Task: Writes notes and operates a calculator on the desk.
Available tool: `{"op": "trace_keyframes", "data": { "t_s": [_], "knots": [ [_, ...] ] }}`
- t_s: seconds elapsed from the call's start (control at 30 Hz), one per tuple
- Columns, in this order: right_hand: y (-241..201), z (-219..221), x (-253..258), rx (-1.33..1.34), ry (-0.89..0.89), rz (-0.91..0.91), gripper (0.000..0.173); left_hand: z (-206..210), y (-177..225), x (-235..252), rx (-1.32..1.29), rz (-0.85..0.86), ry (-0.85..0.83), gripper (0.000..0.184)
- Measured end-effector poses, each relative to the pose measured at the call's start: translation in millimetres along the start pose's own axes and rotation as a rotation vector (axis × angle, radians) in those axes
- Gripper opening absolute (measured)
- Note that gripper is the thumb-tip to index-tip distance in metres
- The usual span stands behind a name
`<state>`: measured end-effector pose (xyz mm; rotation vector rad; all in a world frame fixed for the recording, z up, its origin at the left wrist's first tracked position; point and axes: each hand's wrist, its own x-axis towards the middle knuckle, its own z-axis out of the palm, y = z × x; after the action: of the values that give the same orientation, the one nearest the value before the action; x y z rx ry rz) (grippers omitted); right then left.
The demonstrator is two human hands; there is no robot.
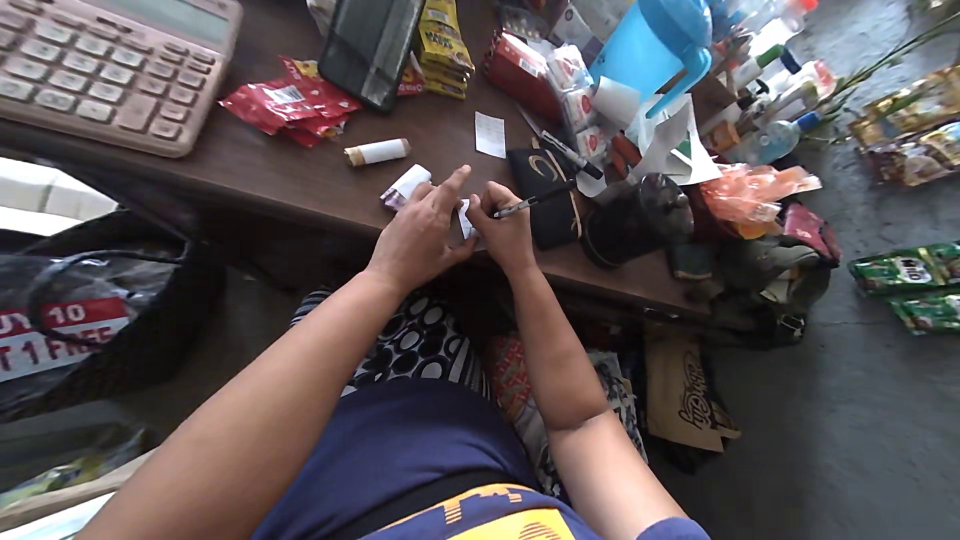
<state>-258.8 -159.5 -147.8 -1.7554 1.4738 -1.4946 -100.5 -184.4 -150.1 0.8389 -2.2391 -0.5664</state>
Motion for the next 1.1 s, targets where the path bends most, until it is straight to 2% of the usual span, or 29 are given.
{"op": "trace_keyframes", "data": {
  "t_s": [0.3, 0.57, 1.1],
  "knots": [
    [0, 0, 0, -0.047, 0.034, -0.001, 0.033, 1, -2, 1, 0.009, 0.001, -0.004, 0.089],
    [4, -17, 3, -0.032, 0.020, 0.121, 0.031, -2, 0, 2, -0.025, -0.022, -0.022, 0.088],
    [2, -15, -1, -0.088, 0.040, 0.090, 0.029, 2, -3, -1, -0.008, 0.004, 0.006, 0.084]
  ]
}}
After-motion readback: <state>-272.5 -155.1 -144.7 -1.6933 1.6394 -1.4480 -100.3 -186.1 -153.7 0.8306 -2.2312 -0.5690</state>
